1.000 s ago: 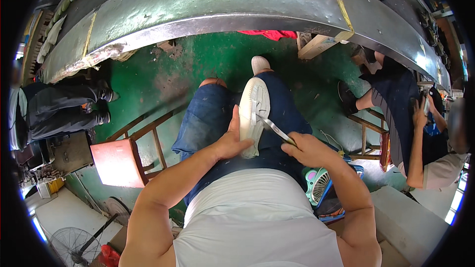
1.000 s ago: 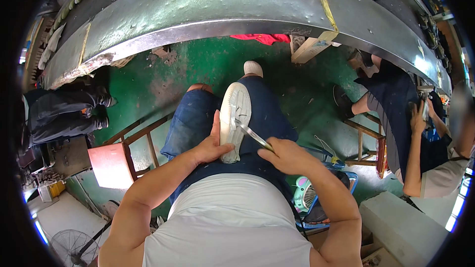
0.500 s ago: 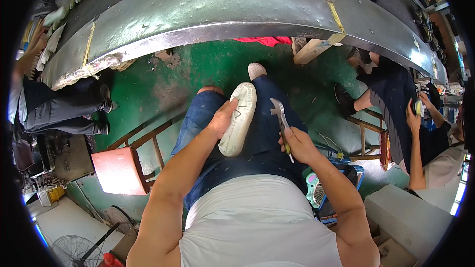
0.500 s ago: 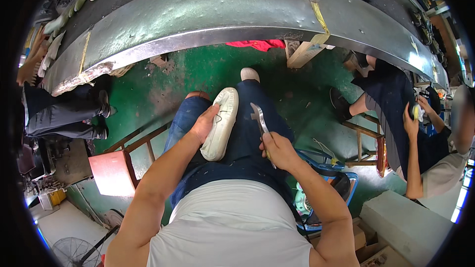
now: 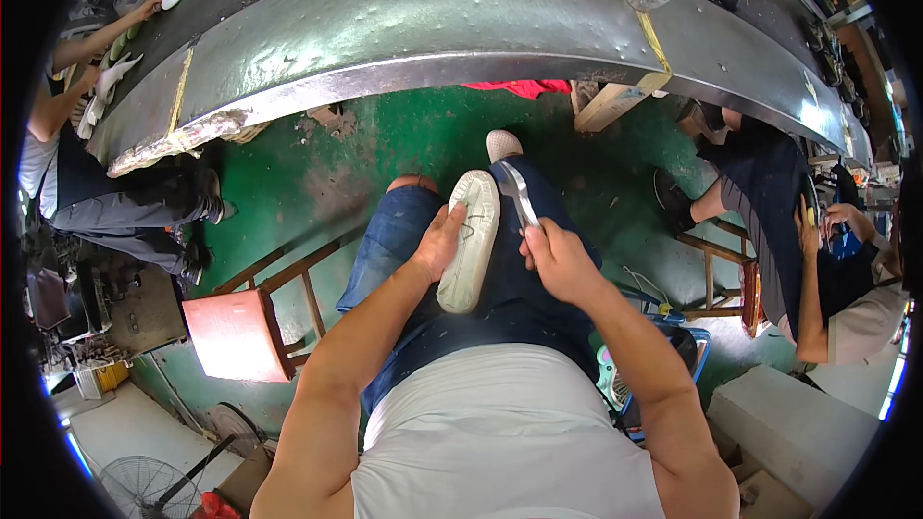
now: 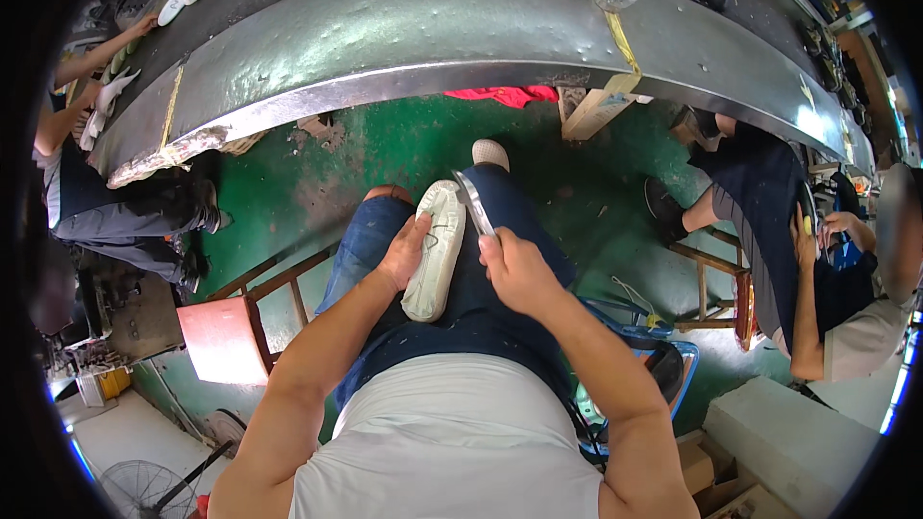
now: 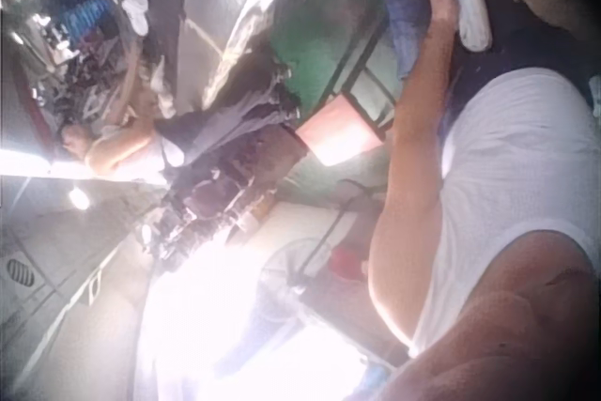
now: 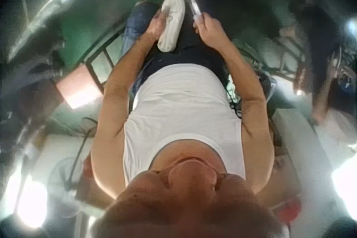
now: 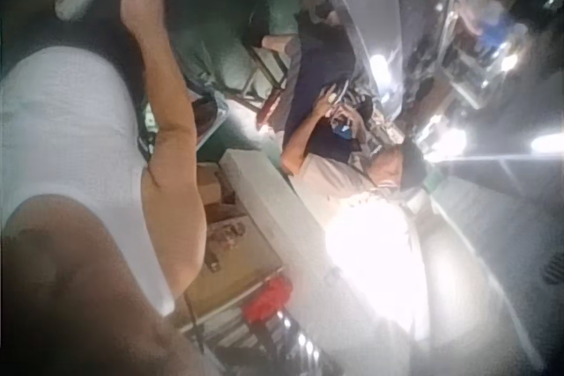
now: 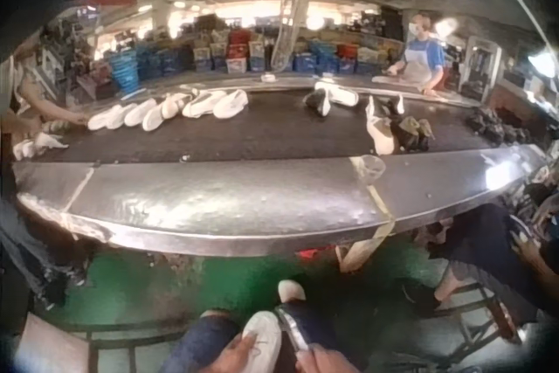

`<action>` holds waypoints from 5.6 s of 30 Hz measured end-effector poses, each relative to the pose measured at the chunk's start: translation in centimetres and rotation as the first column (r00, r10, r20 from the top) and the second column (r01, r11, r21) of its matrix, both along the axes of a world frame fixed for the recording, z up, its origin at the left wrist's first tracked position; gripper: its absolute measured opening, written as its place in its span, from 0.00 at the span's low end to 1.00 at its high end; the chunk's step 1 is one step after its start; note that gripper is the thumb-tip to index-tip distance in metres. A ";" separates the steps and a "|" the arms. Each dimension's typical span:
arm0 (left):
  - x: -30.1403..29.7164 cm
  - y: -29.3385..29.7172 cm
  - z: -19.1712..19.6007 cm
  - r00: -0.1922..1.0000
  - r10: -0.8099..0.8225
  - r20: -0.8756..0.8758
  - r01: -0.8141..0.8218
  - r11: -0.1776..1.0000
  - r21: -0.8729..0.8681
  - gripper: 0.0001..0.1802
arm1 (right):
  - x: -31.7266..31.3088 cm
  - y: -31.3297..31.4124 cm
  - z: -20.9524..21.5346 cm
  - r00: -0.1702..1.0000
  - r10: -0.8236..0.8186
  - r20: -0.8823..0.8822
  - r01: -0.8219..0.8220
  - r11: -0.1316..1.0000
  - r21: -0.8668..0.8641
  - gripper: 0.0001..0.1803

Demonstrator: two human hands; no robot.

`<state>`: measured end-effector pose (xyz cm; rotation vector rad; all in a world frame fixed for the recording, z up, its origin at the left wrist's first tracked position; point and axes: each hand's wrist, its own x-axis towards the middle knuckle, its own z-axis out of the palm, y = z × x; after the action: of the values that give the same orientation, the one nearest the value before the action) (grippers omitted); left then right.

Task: Trim and finish shoes on an assembly line using a pincer tool.

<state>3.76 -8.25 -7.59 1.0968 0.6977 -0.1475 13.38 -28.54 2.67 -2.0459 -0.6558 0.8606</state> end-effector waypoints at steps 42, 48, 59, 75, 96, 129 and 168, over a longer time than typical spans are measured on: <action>8.1 5.8 20.4 0.814 0.284 0.506 0.031 0.850 -0.527 0.39 | 1.8 -3.5 -3.9 0.714 -0.249 -0.654 0.271 0.960 -0.070 0.26; 8.7 5.3 20.8 0.819 0.292 0.494 0.001 0.860 -0.511 0.38 | 2.5 -4.1 -5.4 0.650 -0.250 -0.718 0.308 0.950 -0.053 0.26; 9.8 4.4 19.9 0.869 0.268 0.416 -0.088 0.911 -0.403 0.35 | 2.3 -4.5 -4.8 0.811 -0.197 -0.550 0.207 0.977 -0.045 0.22; 7.3 1.6 16.2 0.811 -0.163 0.562 -0.165 0.858 0.487 0.45 | 7.2 -0.7 7.3 0.531 0.197 -0.824 0.499 0.713 0.492 0.09; 33.7 21.2 20.4 0.997 -0.007 0.071 -0.069 0.164 0.984 0.42 | 3.5 -5.6 -5.0 0.725 -0.135 -0.676 0.202 0.979 0.021 0.11; 32.8 30.8 19.9 0.926 0.228 0.300 -0.362 0.319 0.876 0.24 | 23.4 8.1 10.5 0.491 0.050 0.870 -0.178 0.983 0.044 0.36; 31.8 67.3 17.2 0.807 0.591 -0.025 0.095 -0.088 0.992 0.46 | 27.9 14.7 8.5 0.499 0.127 0.857 -0.213 0.977 -0.021 0.28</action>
<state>35.59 59.09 9.59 2.4201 1.6370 0.6616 41.23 -13.86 11.17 -2.2763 -1.4252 -0.2066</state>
